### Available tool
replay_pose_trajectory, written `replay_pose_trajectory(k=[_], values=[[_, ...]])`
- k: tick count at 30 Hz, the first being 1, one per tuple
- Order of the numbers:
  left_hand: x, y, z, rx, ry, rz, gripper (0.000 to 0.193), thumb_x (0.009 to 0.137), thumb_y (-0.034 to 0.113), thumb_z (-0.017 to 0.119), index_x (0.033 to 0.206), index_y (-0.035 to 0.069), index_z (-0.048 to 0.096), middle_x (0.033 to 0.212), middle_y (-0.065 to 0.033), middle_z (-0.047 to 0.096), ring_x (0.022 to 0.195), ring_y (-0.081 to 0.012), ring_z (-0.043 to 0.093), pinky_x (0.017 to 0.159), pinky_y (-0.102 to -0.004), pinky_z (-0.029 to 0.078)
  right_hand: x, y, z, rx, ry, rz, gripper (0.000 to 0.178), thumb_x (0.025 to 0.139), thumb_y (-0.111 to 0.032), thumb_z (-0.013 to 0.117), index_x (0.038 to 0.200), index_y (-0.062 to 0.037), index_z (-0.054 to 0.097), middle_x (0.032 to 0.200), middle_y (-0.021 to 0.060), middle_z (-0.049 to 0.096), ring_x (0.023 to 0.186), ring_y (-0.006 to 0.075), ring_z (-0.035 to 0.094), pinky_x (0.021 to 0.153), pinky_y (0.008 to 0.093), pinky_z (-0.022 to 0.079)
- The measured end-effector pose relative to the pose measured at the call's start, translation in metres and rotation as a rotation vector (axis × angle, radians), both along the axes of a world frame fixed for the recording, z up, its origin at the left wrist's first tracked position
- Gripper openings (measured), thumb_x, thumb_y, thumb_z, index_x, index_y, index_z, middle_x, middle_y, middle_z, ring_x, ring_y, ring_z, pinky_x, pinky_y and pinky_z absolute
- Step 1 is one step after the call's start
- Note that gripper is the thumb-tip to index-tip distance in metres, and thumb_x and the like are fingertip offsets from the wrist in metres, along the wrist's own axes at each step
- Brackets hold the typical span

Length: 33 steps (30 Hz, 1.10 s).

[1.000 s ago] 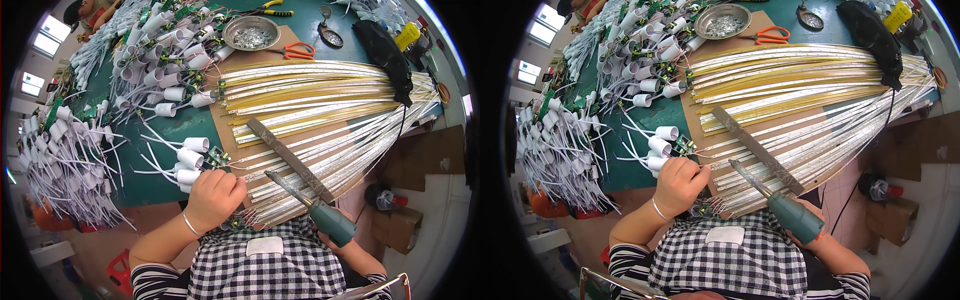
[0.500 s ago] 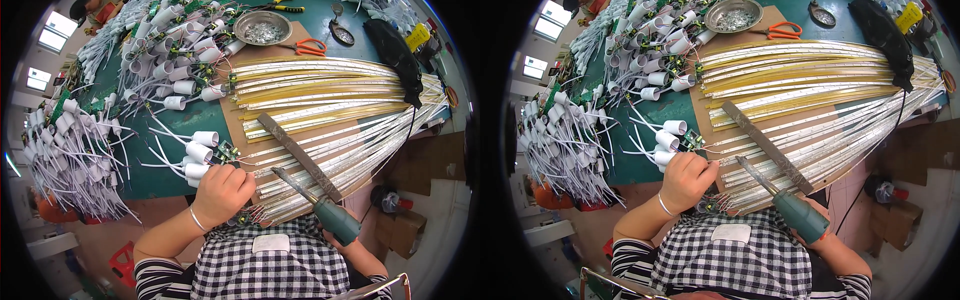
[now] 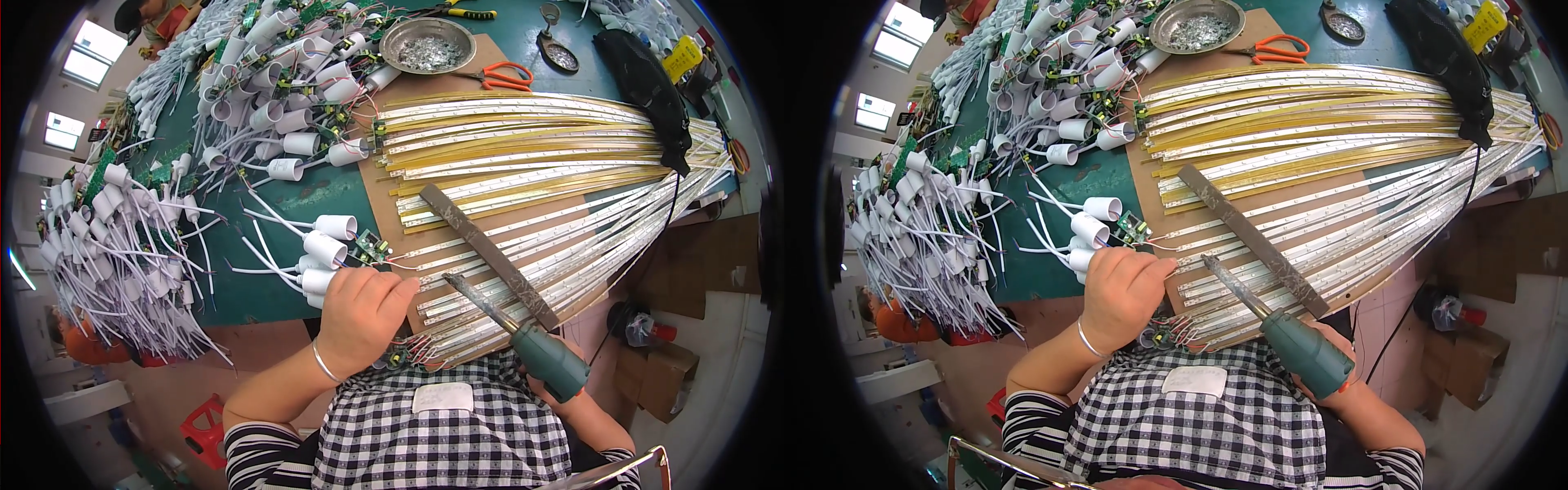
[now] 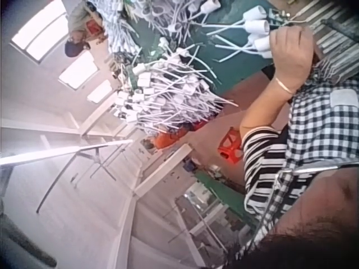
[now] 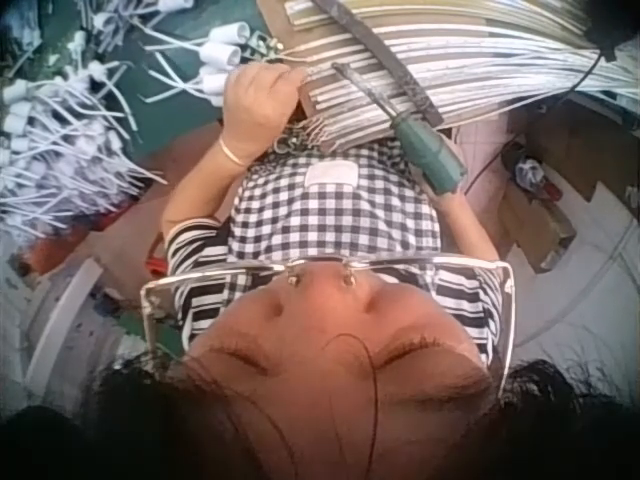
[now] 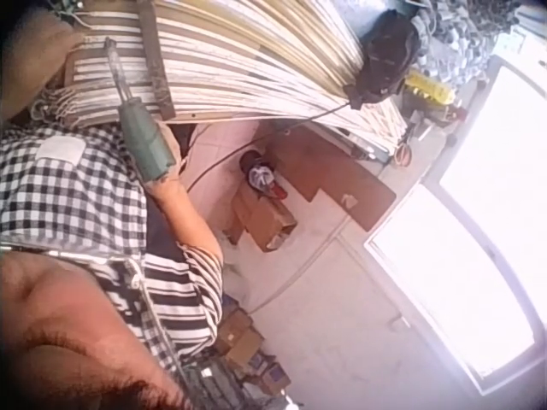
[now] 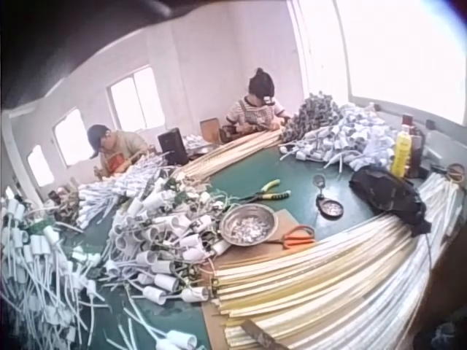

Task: The person solders wires to LED light strips with a soldering iron.

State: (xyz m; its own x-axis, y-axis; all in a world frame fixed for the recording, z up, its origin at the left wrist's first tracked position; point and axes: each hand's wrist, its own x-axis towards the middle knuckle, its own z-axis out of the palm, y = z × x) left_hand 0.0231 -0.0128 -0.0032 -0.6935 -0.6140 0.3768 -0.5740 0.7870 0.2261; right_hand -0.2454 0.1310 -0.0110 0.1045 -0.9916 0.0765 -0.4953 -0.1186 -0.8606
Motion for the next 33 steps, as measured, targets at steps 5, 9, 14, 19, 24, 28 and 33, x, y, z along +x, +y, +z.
replay_pose_trajectory(k=[5,9,14,19,24,28,33], values=[[-0.008,0.004,0.006,0.131,0.034,0.143,0.027,0.073,0.011,0.07,0.099,0.01,0.065,0.084,0.0007,0.059,0.083,-0.0184,0.054,0.08,-0.037,0.034,0.004,-0.001,0.001,0.01,-0.057,-0.06,0.026,0.084,-0.019,0.057,0.101,-0.0001,0.063,0.075,0.0064,0.064,0.063,0.0188,0.066,0.063,0.0292,0.052],[-0.009,0.003,0.002,0.129,0.049,0.168,0.022,0.072,0.012,0.072,0.093,0.013,0.066,0.082,0.0032,0.059,0.083,-0.0179,0.053,0.08,-0.0374,0.031,0.002,0.001,0.001,0.047,-0.035,-0.036,0.027,0.084,-0.019,0.057,0.102,0.0009,0.062,0.078,0.0077,0.064,0.063,0.018,0.066,0.063,0.0286,0.052],[-0.014,0.001,0.002,0.117,-0.006,0.191,0.015,0.07,0.011,0.071,0.084,0.013,0.064,0.082,0.0033,0.058,0.083,-0.0182,0.052,0.08,-0.0382,0.031,0.002,0.001,0.001,0.058,-0.045,-0.03,0.026,0.083,-0.017,0.058,0.102,0.0012,0.062,0.08,0.0081,0.064,0.064,0.0181,0.067,0.063,0.0284,0.052],[-0.015,0.0,0.005,0.145,0.0,0.2,0.015,0.069,0.011,0.071,0.081,0.013,0.062,0.081,0.0019,0.056,0.083,-0.0197,0.051,0.082,-0.0387,0.032,0.004,-0.001,0.004,0.053,-0.108,-0.054,0.026,0.082,-0.014,0.058,0.102,0.001,0.062,0.079,0.0082,0.064,0.064,0.0185,0.067,0.063,0.0285,0.052],[-0.016,-0.004,0.003,0.176,0.007,0.177,0.014,0.068,0.009,0.069,0.078,0.012,0.059,0.078,0.0,0.054,0.082,-0.0213,0.051,0.082,-0.0385,0.032,0.002,-0.002,0.003,0.052,-0.061,-0.031,0.026,0.082,-0.015,0.058,0.102,0.0008,0.062,0.079,0.0083,0.064,0.064,0.0189,0.066,0.063,0.0291,0.051],[-0.015,-0.005,0.006,0.204,-0.056,0.16,0.011,0.071,0.012,0.068,0.078,0.011,0.059,0.082,-0.0011,0.054,0.086,-0.022,0.05,0.086,-0.0401,0.034,0.001,-0.002,0.001,0.019,-0.002,-0.019,0.026,0.081,-0.016,0.058,0.101,0.0001,0.062,0.079,0.0083,0.064,0.064,0.0192,0.066,0.063,0.0298,0.051],[-0.014,-0.008,0.006,0.207,-0.061,0.139,0.011,0.071,0.012,0.068,0.079,0.011,0.06,0.082,-0.0012,0.054,0.086,-0.0216,0.05,0.086,-0.0401,0.034,0.004,-0.003,0.004,0.031,-0.083,-0.028,0.024,0.08,-0.017,0.06,0.098,-0.0015,0.063,0.08,0.0084,0.064,0.067,0.0223,0.066,0.063,0.0312,0.052]])
